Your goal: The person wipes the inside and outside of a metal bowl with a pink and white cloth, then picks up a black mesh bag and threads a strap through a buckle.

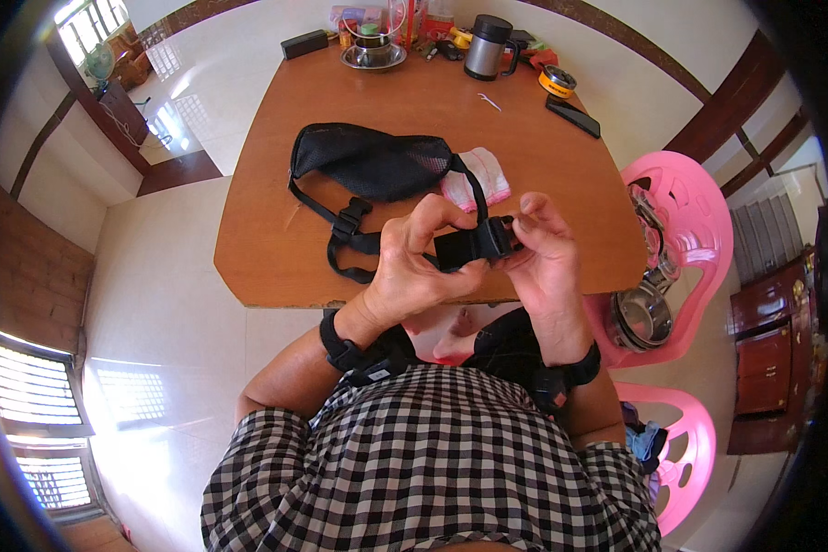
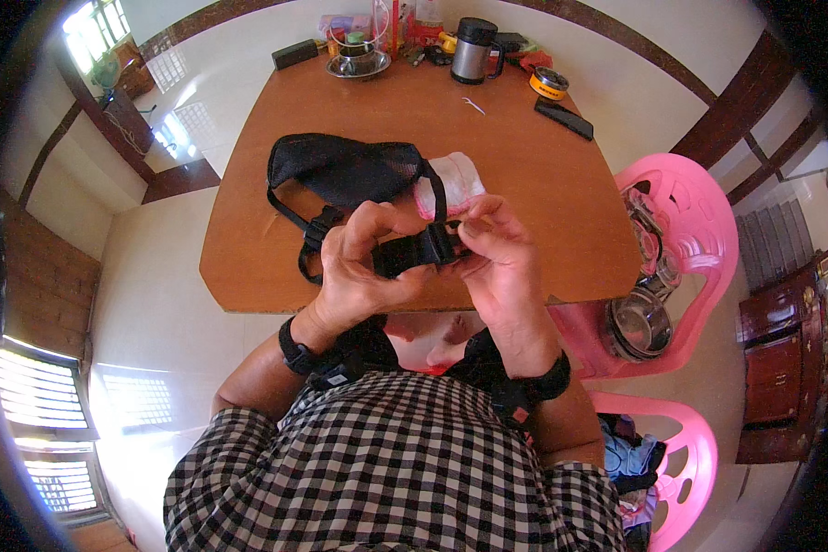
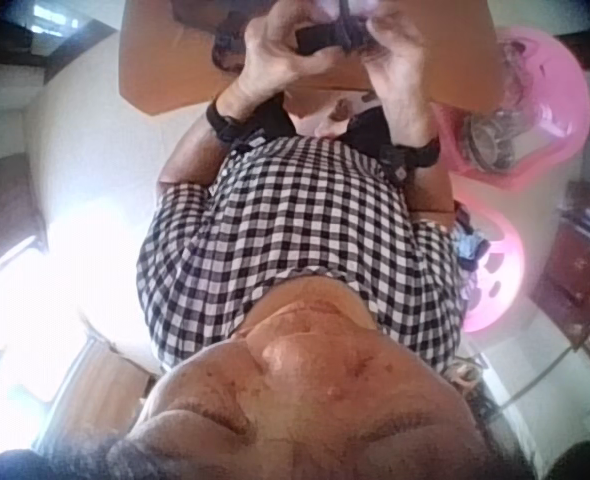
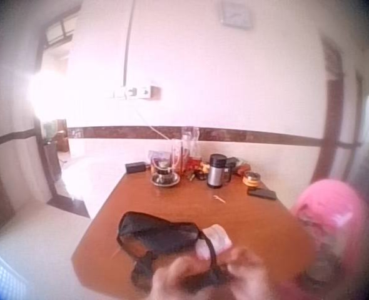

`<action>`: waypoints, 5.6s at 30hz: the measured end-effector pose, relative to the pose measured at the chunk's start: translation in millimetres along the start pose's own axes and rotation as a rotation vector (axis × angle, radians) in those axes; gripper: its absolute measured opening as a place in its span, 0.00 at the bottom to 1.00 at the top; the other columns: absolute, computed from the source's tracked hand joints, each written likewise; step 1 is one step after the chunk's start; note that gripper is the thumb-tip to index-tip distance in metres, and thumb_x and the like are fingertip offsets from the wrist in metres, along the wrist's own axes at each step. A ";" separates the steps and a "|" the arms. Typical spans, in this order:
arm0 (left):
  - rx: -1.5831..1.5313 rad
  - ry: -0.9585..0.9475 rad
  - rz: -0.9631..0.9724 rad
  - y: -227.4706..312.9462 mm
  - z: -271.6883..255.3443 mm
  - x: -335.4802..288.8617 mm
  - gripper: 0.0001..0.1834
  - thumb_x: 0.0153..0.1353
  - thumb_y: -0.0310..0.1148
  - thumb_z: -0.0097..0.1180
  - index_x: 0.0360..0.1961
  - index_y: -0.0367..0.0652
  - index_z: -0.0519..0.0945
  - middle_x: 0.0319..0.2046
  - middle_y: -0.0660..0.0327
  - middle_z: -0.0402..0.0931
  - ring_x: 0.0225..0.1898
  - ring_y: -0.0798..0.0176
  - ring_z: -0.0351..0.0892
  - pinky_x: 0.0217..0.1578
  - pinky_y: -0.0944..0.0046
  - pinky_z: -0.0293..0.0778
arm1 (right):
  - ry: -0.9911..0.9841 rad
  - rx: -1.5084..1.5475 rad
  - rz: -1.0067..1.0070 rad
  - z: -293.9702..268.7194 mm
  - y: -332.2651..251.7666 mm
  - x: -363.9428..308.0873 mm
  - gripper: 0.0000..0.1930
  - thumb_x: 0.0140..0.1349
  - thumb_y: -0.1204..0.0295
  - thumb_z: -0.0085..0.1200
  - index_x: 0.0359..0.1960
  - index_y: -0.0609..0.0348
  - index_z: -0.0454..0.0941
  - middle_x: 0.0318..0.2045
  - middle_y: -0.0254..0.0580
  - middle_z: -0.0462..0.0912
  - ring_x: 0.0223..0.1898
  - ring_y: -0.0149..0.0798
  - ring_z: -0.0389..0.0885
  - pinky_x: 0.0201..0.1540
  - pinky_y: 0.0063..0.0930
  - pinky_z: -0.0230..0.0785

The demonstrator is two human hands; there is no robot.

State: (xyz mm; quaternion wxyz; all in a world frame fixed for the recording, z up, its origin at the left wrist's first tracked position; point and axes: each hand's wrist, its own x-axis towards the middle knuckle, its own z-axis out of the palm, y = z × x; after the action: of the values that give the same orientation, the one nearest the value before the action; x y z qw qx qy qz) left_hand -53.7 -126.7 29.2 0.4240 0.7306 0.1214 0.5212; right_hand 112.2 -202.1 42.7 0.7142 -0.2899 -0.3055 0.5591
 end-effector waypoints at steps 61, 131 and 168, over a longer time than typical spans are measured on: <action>-0.119 -0.395 -0.320 5.1 -8.8 59.0 0.23 0.50 0.30 0.71 0.47 0.37 0.79 0.33 0.66 0.79 0.36 0.72 0.75 0.40 0.71 0.70 | -0.100 -0.769 0.207 -10.1 -68.8 15.6 0.11 0.55 0.67 0.53 0.28 0.63 0.80 0.27 0.41 0.82 0.25 0.31 0.78 0.32 0.23 0.67; -1.231 0.443 -0.486 -11.7 -122.0 -75.5 0.16 0.60 0.28 0.57 0.49 0.36 0.77 0.45 0.52 0.78 0.50 0.55 0.74 0.54 0.56 0.69 | -0.138 -1.433 -0.638 48.8 38.9 42.8 0.06 0.51 0.78 0.58 0.31 0.56 0.78 0.29 0.41 0.79 0.33 0.45 0.80 0.34 0.37 0.69; -1.107 0.385 -0.712 -30.1 -91.7 -102.3 0.12 0.56 0.25 0.62 0.43 0.42 0.80 0.43 0.60 0.80 0.47 0.58 0.77 0.44 0.52 0.73 | -0.650 -1.467 -0.280 8.3 65.0 39.3 0.09 0.50 0.67 0.61 0.31 0.57 0.79 0.30 0.39 0.80 0.40 0.42 0.77 0.47 0.36 0.61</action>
State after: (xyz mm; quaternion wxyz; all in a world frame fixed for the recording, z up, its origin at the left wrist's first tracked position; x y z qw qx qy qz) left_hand -168.7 -126.5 -51.7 0.8514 0.2161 0.1433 0.4560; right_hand 72.9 -149.7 3.3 0.2814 -0.4665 -0.8194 0.1783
